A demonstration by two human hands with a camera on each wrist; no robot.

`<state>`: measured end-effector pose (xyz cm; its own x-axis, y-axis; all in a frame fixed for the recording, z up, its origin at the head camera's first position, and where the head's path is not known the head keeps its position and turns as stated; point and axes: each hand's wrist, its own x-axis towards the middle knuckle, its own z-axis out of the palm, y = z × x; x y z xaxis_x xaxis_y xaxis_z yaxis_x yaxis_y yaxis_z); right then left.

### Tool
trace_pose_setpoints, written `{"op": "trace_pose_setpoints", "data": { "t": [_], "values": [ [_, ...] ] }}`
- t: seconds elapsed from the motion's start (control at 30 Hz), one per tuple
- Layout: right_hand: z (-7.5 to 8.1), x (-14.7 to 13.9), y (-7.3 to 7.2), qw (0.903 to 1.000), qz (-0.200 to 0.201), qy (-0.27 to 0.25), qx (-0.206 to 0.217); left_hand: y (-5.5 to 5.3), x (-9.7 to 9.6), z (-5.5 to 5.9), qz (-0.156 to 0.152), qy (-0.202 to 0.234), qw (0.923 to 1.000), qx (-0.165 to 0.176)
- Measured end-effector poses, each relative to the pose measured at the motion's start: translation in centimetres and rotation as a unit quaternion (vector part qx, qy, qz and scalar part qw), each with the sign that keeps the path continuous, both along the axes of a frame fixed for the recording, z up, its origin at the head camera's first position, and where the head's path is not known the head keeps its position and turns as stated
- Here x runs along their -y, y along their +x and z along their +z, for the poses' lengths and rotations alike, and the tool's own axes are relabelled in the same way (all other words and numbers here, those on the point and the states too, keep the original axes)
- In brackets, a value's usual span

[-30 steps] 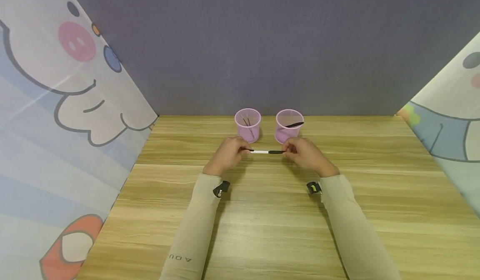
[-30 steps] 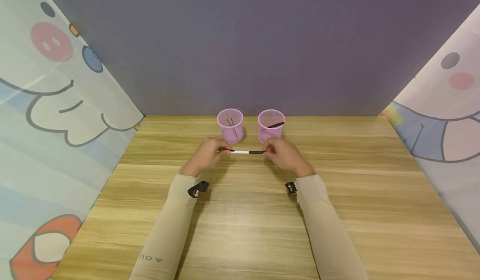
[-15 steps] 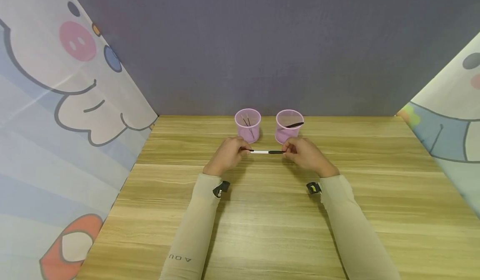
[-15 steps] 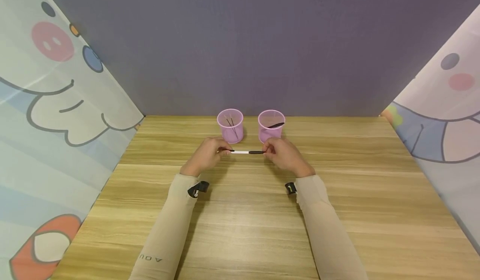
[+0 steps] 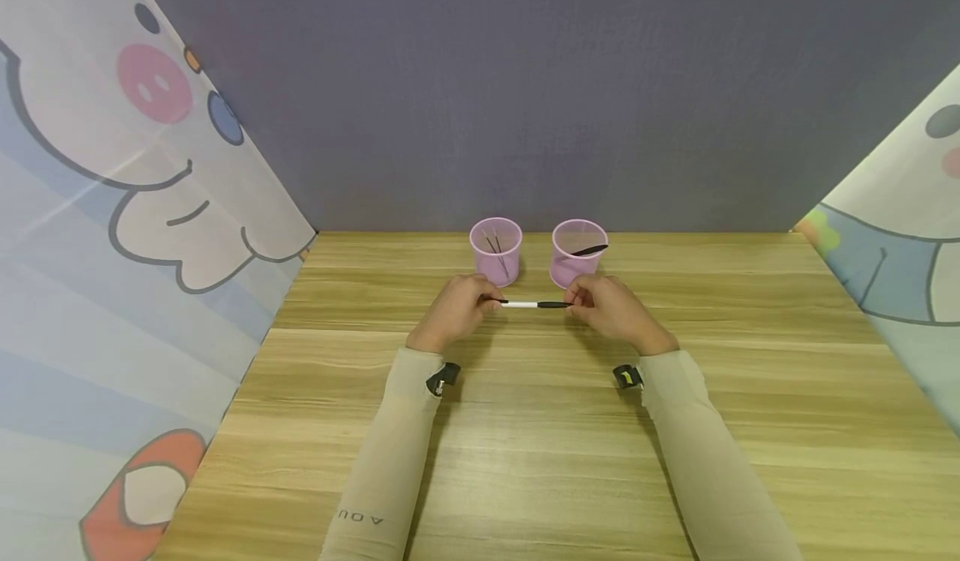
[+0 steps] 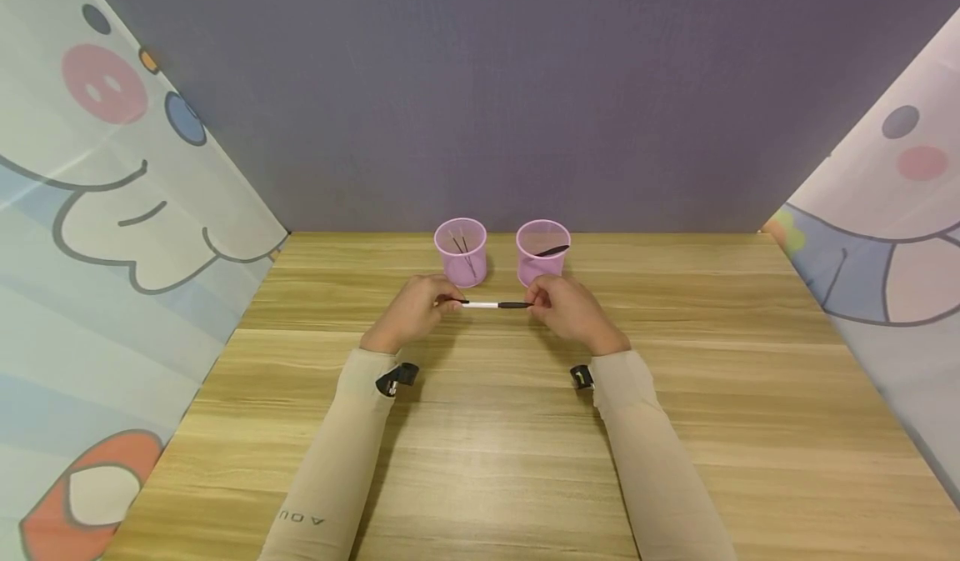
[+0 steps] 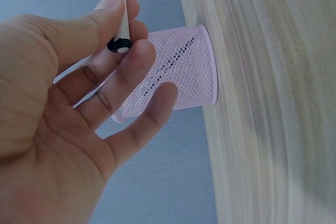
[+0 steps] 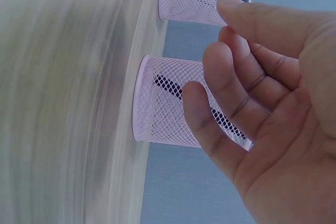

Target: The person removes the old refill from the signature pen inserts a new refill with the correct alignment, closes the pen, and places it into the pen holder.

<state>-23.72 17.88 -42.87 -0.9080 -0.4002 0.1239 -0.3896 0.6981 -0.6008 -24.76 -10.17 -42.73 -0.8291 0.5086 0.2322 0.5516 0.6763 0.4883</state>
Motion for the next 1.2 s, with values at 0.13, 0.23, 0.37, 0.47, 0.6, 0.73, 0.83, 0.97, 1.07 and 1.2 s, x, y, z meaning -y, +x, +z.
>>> {"op": "trace_pose_setpoints", "data": {
  "t": [0.13,0.23,0.37,0.47,0.6,0.73,0.83,0.97,1.07,1.2],
  "values": [
    [0.05,0.0,0.02,1.0,-0.003,0.0,0.007,0.01,-0.04,0.07,0.0,0.0,1.0,-0.001],
    [0.06,0.02,0.04,0.9999,-0.003,0.001,0.01,0.02,-0.07,0.12,-0.001,-0.002,1.0,-0.002],
    [0.0,0.0,0.05,0.9999,-0.002,-0.002,0.011,-0.01,-0.06,0.07,-0.003,-0.002,1.0,-0.005],
    [-0.12,-0.05,0.0,0.9999,0.0,-0.009,0.013,-0.03,-0.07,0.05,-0.003,-0.003,1.0,-0.005],
    [-0.26,-0.1,-0.04,0.9997,0.004,-0.017,0.015,-0.02,-0.1,0.13,-0.003,-0.002,1.0,-0.002],
    [-0.15,-0.17,0.08,0.9994,0.01,-0.025,0.022,0.0,-0.1,0.19,-0.002,-0.005,1.0,0.001],
    [-0.11,-0.26,0.1,0.999,0.015,-0.029,0.029,0.02,-0.08,0.22,-0.002,-0.008,1.0,0.002],
    [-0.17,-0.39,-0.01,0.999,0.019,-0.024,0.033,0.08,-0.06,0.28,-0.001,-0.005,1.0,0.004],
    [-0.13,-0.44,-0.05,0.9989,0.021,-0.023,0.034,0.11,-0.02,0.31,-0.001,-0.004,1.0,0.004],
    [-0.08,-0.47,-0.08,0.9986,0.024,-0.024,0.039,0.09,-0.01,0.29,-0.004,-0.004,1.0,-0.001]
  ]
}}
